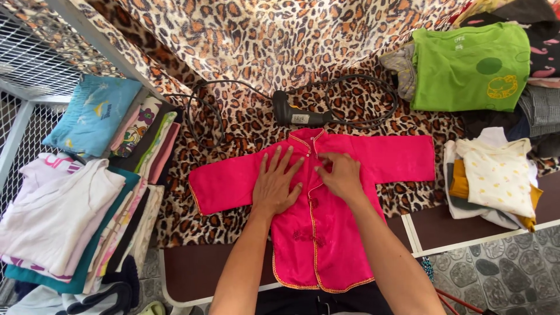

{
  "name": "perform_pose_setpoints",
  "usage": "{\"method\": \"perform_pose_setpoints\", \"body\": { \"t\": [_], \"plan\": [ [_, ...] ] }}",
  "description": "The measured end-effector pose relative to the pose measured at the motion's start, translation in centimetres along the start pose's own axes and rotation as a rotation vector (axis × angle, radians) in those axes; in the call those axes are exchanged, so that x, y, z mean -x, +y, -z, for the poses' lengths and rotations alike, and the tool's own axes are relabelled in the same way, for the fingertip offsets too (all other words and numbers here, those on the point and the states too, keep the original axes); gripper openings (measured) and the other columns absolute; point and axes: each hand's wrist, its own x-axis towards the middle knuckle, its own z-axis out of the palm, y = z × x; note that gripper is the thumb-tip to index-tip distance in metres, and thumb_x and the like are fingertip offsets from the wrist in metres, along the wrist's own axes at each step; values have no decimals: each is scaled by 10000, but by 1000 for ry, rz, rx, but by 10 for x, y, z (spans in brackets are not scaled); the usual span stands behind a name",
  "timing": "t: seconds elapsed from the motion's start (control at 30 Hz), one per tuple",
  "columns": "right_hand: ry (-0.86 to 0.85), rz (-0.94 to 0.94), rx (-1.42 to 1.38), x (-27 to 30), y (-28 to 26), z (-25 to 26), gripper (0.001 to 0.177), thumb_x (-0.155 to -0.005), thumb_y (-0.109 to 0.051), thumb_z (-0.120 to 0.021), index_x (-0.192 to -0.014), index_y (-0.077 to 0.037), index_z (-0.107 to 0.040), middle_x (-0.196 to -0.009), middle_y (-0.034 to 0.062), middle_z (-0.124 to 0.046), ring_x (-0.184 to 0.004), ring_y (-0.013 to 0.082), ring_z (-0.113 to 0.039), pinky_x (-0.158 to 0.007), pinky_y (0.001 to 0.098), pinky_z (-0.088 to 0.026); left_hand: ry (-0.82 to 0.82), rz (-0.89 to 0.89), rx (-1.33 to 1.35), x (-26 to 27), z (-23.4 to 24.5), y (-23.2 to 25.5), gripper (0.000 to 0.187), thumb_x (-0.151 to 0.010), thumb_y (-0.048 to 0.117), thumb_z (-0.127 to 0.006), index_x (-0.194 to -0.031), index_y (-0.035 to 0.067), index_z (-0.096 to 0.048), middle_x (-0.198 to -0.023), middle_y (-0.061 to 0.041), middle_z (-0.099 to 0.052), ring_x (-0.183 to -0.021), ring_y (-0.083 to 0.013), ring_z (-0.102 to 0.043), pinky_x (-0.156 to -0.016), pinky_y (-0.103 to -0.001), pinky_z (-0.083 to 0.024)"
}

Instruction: The person folds a pair of blue shorts and a pink top before placing a pink pouch into a wire storage rack.

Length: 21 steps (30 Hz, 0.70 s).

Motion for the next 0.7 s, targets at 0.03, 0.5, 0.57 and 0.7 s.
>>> {"method": "perform_pose_setpoints", "body": {
  "t": [0.03, 0.5, 0.57, 0.7],
  "plan": [
    [-1, -3, 0, 0, -1, -2, 341, -825, -345, -766, -1157, -270, -778, -931, -46, -770, -1027, 248, -661, -855, 438, -425, -3, -1, 1, 0, 0, 0, 644, -953, 456, -445, -1575, 302, -387, -1695, -56, -244, -1577, -320, -133, -1267, -580, -29],
    [22, -126, -49, 13, -62, 19, 445, -887, -351, -746, -1258, -104, -743, -997, 77, -758, -1115, 322, -626, -1028, 498, -400, -74, 28, -12, -1, 4, 0, 706, -886, 500, -468, -1571, 357, -376, -1682, -45, -288, -1577, -312, -162, -1272, -574, -51],
    [55, -112, 24, 8, -43, -1, 383, -896, -340, -735, -1215, -130, -764, -972, 56, -749, -1118, 302, -600, -1052, 533, -356, -80, 26, -12, -1, 5, 1, 713, -883, 499, -473, -1573, 355, -372, -1685, -45, -280, -1577, -313, -159, -1272, -576, -49],
    [144, -69, 109, 0, -26, -17, 217, -948, -277, -684, -1116, -205, -801, -966, 43, -718, -1138, 291, -563, -1085, 594, -315, -81, 34, -43, 0, 8, 2, 757, -874, 507, -484, -1598, 364, -313, -1694, -47, -257, -1580, -322, -135, -1270, -584, -34]
  ]
}}
